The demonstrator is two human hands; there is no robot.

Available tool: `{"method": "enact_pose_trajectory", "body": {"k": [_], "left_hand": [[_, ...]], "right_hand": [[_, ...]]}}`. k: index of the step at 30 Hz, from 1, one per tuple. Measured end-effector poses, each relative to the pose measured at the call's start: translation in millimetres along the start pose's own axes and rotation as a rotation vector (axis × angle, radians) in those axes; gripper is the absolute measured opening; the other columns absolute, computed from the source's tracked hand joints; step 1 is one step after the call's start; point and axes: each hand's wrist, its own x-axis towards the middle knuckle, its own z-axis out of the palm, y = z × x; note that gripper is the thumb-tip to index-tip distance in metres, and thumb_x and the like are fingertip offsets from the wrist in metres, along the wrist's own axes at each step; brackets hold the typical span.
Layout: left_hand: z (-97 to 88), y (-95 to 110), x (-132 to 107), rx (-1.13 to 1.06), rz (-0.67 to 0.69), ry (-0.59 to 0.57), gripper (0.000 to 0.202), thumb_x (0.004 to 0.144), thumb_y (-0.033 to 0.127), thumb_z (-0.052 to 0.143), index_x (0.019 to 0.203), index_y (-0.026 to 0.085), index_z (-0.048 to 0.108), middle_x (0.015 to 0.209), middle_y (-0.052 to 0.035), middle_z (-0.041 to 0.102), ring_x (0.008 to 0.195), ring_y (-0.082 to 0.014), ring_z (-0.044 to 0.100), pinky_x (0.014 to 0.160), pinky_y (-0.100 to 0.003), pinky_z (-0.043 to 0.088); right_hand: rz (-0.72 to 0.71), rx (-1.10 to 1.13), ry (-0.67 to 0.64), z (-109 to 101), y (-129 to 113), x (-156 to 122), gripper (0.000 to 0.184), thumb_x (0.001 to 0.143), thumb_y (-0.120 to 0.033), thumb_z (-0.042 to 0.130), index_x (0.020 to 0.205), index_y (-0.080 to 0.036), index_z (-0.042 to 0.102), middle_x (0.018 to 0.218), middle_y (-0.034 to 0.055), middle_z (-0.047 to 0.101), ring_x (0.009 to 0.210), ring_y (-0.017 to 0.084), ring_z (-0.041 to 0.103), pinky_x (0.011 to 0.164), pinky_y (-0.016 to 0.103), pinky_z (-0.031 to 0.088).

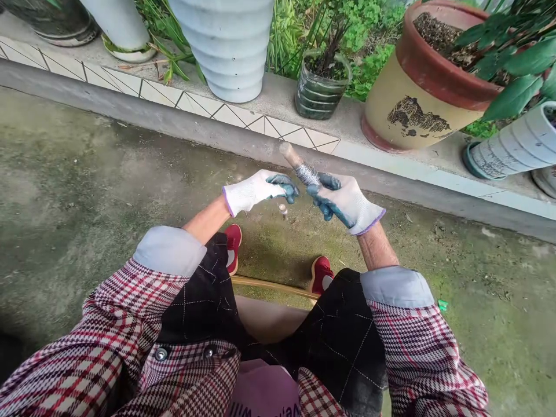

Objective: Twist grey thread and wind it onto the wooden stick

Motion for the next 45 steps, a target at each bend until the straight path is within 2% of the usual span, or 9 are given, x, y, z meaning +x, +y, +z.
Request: {"method": "enact_pose_trajectory", "body": {"k": [3, 7, 15, 20, 24, 28, 35, 39, 45], "left_hand": [[-1.7, 0, -1, 0.062, 0.022, -0.01, 0.008, 0.085, 0.017, 0.072, 0.087, 0.011, 0.078, 0.093, -0.0085, 0.079, 0.087, -0.0151, 0.068, 0.093, -0.035, 0.052], [-2.2, 1, -7, 0.195, -0.074, 0.029, 0.004, 0.081, 0.01, 0.073, 0.078, 0.012, 0.073, 0.077, -0.0032, 0.071, 0.067, -0.0108, 0.057, 0.071, -0.029, 0.047], [0.9, 1, -14, 0.41, -0.172, -0.147, 0.02, 0.079, 0.021, 0.075, 0.064, 0.017, 0.062, 0.056, 0.0033, 0.05, 0.049, -0.0078, 0.039, 0.049, -0.027, 0.026], [5.5, 9, -13, 0.465, -0.167, -0.114, 0.023, 0.081, 0.017, 0.069, 0.06, 0.017, 0.059, 0.051, 0.0034, 0.046, 0.048, -0.0076, 0.036, 0.05, -0.028, 0.026], [8.1, 8, -10, 0.389, -0.186, -0.091, 0.009, 0.084, 0.014, 0.064, 0.078, 0.015, 0.071, 0.062, 0.0001, 0.061, 0.052, -0.009, 0.046, 0.054, -0.026, 0.038], [7.6, 8, -10, 0.191, -0.126, -0.082, 0.018, 0.087, 0.013, 0.065, 0.101, 0.009, 0.076, 0.077, -0.005, 0.072, 0.07, -0.0122, 0.064, 0.073, -0.028, 0.053], [4.1, 3, -11, 0.018, -0.047, -0.089, 0.01, 0.089, 0.015, 0.071, 0.095, 0.008, 0.075, 0.088, -0.009, 0.077, 0.081, -0.0138, 0.069, 0.088, -0.035, 0.055], [5.3, -5, -8, 0.07, -0.109, -0.102, 0.013, 0.084, 0.01, 0.068, 0.093, 0.01, 0.077, 0.084, -0.0055, 0.075, 0.074, -0.0124, 0.066, 0.079, -0.03, 0.053], [-5.2, -13, 0, 0.194, -0.058, 0.008, 0.007, 0.075, 0.008, 0.068, 0.079, 0.012, 0.073, 0.08, -0.0028, 0.073, 0.073, -0.0109, 0.061, 0.076, -0.027, 0.049]], "right_hand": [[-0.006, 0.042, -0.139, -3, -2, -5, 0.035, 0.079, -0.045, 0.087, 0.08, -0.016, 0.068, 0.064, 0.0003, 0.062, 0.045, 0.008, 0.05, 0.035, 0.02, 0.042], [0.08, -0.034, -0.317, -8, -9, -14, 0.044, 0.07, -0.05, 0.093, 0.081, -0.015, 0.07, 0.064, 0.001, 0.064, 0.044, 0.009, 0.052, 0.035, 0.021, 0.043], [0.198, -0.404, -0.638, -1, -3, -22, 0.033, 0.077, -0.04, 0.08, 0.102, -0.02, 0.082, 0.066, -0.0022, 0.064, 0.049, 0.009, 0.049, 0.043, 0.023, 0.036], [0.185, -0.923, -0.454, 7, 12, -5, 0.025, 0.085, -0.034, 0.069, 0.101, -0.021, 0.082, 0.064, -0.0002, 0.064, 0.054, 0.014, 0.053, 0.051, 0.029, 0.036], [0.134, -1.09, -0.226, -3, 17, 10, 0.029, 0.086, -0.042, 0.071, 0.106, -0.024, 0.081, 0.078, 0.002, 0.074, 0.065, 0.018, 0.061, 0.06, 0.03, 0.041], [0.116, -0.922, -0.022, -10, 14, 11, 0.027, 0.085, -0.038, 0.074, 0.107, -0.023, 0.079, 0.075, 0.0017, 0.071, 0.063, 0.018, 0.061, 0.058, 0.029, 0.043], [0.026, -0.036, 0.078, 3, -3, -6, 0.025, 0.079, -0.039, 0.081, 0.082, -0.018, 0.066, 0.062, -0.0003, 0.059, 0.043, 0.01, 0.045, 0.035, 0.024, 0.038], [0.008, 0.138, -0.077, -3, -9, -14, 0.037, 0.074, -0.047, 0.088, 0.085, -0.018, 0.067, 0.06, -0.0016, 0.059, 0.041, 0.009, 0.045, 0.034, 0.023, 0.036], [0.188, -0.153, -0.526, -12, -3, -18, 0.042, 0.071, -0.047, 0.09, 0.094, -0.015, 0.076, 0.065, -0.0006, 0.064, 0.044, 0.009, 0.051, 0.038, 0.022, 0.041]]}}
